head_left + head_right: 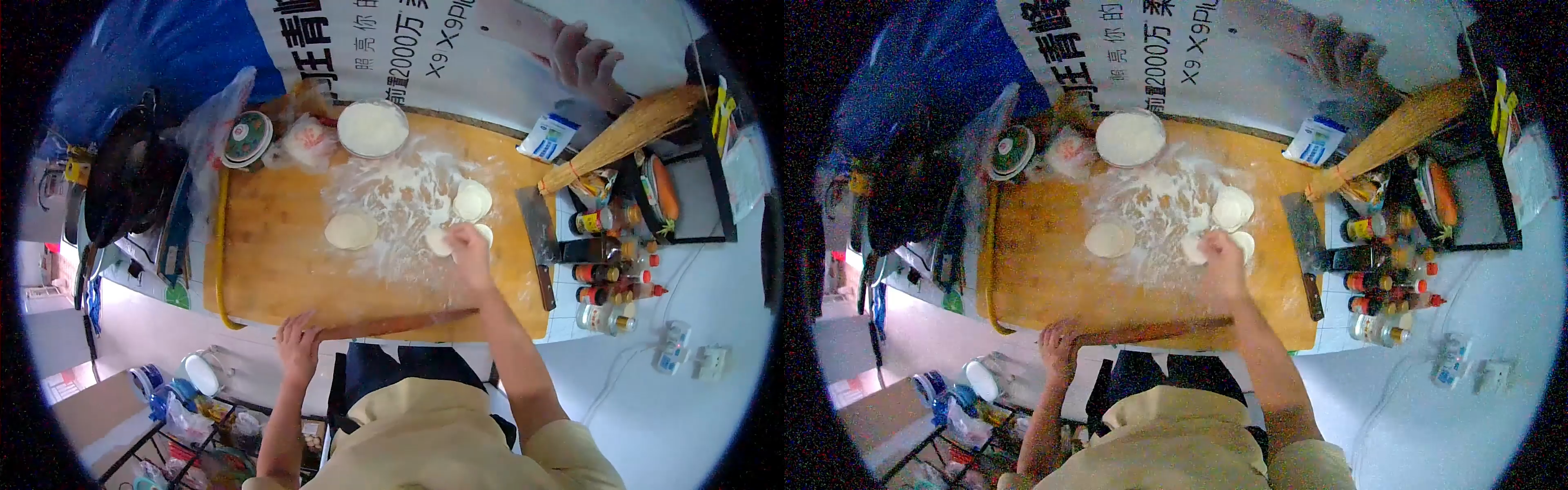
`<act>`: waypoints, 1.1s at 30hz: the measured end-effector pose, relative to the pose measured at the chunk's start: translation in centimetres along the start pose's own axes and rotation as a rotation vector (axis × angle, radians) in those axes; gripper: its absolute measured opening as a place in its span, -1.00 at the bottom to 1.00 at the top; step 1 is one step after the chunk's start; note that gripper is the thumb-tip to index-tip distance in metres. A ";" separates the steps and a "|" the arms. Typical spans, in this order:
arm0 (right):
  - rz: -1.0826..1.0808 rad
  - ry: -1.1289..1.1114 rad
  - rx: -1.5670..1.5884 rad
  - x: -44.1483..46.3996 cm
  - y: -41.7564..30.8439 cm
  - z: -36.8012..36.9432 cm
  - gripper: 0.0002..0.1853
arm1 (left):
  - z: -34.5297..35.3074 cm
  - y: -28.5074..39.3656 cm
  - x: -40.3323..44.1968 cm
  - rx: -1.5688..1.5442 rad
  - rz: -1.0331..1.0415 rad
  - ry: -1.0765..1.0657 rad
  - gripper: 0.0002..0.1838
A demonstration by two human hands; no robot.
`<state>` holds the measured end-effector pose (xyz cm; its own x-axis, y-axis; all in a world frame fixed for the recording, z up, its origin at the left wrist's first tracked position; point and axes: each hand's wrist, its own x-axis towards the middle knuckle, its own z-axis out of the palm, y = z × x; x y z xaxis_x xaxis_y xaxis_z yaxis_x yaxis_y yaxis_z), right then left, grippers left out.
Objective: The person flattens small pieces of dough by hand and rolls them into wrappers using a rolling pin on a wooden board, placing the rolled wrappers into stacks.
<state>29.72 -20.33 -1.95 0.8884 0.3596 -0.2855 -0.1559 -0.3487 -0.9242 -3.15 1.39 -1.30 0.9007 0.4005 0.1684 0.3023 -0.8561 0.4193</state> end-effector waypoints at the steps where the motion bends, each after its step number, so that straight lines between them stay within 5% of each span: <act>1: -0.023 0.027 0.090 1.9 0.6 -0.9 -0.80 | -0.2 0.1 0.0 0.003 0.001 -0.006 -0.85; 2: -0.025 0.018 0.087 3.7 1.1 -1.6 -0.80 | -0.4 0.2 0.0 0.008 0.002 -0.013 -0.85; 4: -0.366 0.364 -0.150 6.5 0.7 -1.9 -0.79 | -0.8 0.8 -0.1 0.017 -0.018 -0.003 -0.85; 5: -0.369 0.354 -0.149 7.2 0.1 -1.8 -0.79 | -0.9 1.1 -0.1 0.025 -0.027 0.001 -0.84; 7: -0.504 0.305 -0.703 7.4 -3.4 -0.9 -0.69 | -0.9 1.4 0.0 0.009 -0.031 -0.010 -0.84; 10: -0.450 -0.040 -0.590 11.2 -3.3 3.4 -0.64 | -0.5 2.1 0.1 0.001 -0.038 -0.054 -0.83; 13: -0.648 0.036 -0.672 12.6 -3.8 7.1 -0.67 | -0.7 3.0 0.7 0.018 -0.051 -0.076 -0.83; 17: -0.619 0.044 -0.842 12.6 -4.0 7.9 -0.70 | -0.5 3.3 0.4 -0.013 -0.061 -0.036 -0.83; 19: -0.411 -0.136 -0.853 10.5 -5.4 7.4 -0.71 | -0.1 3.4 0.2 -0.009 -0.080 -0.019 -0.83; 20: -0.252 -0.185 -0.593 8.4 -5.8 7.1 -0.73 | 0.0 3.4 0.1 -0.003 -0.090 -0.005 -0.83; 22: -0.339 -0.318 -0.657 4.2 -4.1 6.0 -0.74 | -0.1 3.3 0.2 -0.019 -0.076 -0.006 -0.84; 23: -0.593 -0.400 -0.977 2.7 -2.5 5.0 -0.74 | -0.1 3.2 0.4 -0.034 -0.050 -0.006 -0.84; 25: -0.615 -0.542 -1.012 0.3 -0.3 3.8 -0.70 | -0.3 3.1 0.9 -0.041 -0.036 -0.017 -0.85; 29: -0.656 -0.516 -0.709 -3.5 0.7 1.8 -0.63 | 0.0 2.4 1.5 -0.028 0.009 -0.045 -0.84; 32: -0.516 -0.281 -0.541 -5.3 0.3 2.3 -0.61 | 0.5 2.0 2.2 -0.034 0.061 -0.049 -0.83; 33: -0.323 -0.279 -0.509 -5.3 0.9 2.9 -0.61 | 0.6 2.0 2.4 -0.033 0.074 -0.058 -0.83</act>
<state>23.63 -19.97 -1.99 0.7002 0.7016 -0.1325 0.3842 -0.5266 -0.7583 -0.17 0.48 -0.60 0.9370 0.3163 0.1486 0.2247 -0.8709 0.4371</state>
